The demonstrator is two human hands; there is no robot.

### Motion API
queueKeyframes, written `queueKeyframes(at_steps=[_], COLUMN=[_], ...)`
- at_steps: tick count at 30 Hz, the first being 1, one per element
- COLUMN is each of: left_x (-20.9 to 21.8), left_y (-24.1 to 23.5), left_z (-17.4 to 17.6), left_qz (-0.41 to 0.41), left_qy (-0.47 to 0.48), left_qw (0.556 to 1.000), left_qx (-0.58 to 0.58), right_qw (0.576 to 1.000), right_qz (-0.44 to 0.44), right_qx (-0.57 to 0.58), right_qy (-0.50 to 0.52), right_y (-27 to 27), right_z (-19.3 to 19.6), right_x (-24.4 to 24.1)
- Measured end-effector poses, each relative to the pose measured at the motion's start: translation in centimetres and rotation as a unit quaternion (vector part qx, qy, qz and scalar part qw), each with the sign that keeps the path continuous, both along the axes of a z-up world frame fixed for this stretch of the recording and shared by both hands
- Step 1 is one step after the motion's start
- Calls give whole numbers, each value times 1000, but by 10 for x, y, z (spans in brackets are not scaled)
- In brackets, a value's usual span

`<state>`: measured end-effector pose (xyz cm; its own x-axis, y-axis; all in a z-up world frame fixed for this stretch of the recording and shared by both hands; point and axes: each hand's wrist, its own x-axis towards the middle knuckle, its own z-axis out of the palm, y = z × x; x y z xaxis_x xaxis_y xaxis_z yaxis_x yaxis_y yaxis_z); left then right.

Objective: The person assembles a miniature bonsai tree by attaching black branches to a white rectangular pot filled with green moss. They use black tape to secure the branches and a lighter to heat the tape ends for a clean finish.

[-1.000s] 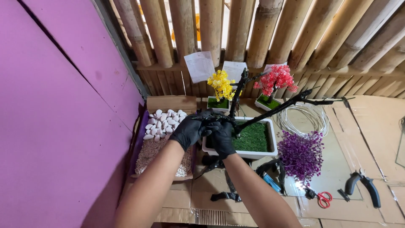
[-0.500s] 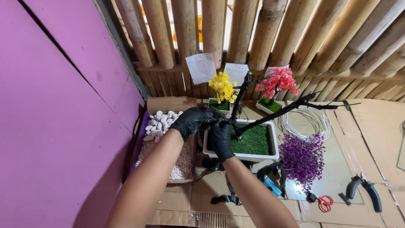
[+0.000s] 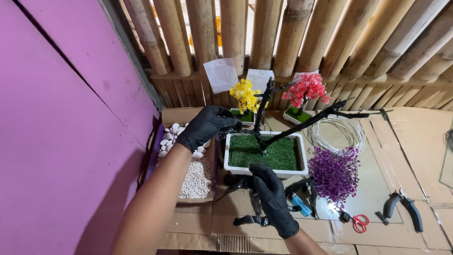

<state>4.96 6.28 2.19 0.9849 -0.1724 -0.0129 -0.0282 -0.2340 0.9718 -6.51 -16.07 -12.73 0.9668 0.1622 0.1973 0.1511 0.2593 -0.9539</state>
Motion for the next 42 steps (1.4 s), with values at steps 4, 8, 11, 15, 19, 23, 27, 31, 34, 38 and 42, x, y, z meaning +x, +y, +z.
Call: queueKeyframes(at_steps=[4,8,11,15,19,23,27,31,34,38,42], left_x=[-6,-13,-10,-16,-23,-38,-41,-36,-35,-39,-40], left_y=[-3,-11,-15,-21,-23,-25,-21,-22,-32,-37,-54], left_z=[-1,1,-5,-4,-13,-11,-19,-36,-54,-85,-111], left_qz=[-5,30,40,68,61,63,51,26,66,128,244], left_qy=[-31,-74,-115,-160,-202,-229,-289,-379,-462,-565,-580], left_qw=[999,995,989,977,969,962,940,898,820,657,629], left_qx=[13,61,86,120,130,137,171,222,333,483,457], right_qw=[1000,999,1000,999,999,999,1000,1000,1000,1000,987], right_qz=[-12,-32,-20,-33,-35,-29,-23,-28,-27,-10,7], right_qx=[0,-11,5,-10,-30,-19,-9,-14,-4,-8,41], right_qy=[-16,0,-10,2,8,11,1,0,11,-18,153], right_y=[-13,-20,-23,-26,-32,-35,-36,-33,-28,-16,14], right_z=[-21,-19,-30,-29,-40,-50,-52,-47,-9,50,162], right_x=[-9,-21,-25,-31,-33,-38,-42,-37,-28,7,15])
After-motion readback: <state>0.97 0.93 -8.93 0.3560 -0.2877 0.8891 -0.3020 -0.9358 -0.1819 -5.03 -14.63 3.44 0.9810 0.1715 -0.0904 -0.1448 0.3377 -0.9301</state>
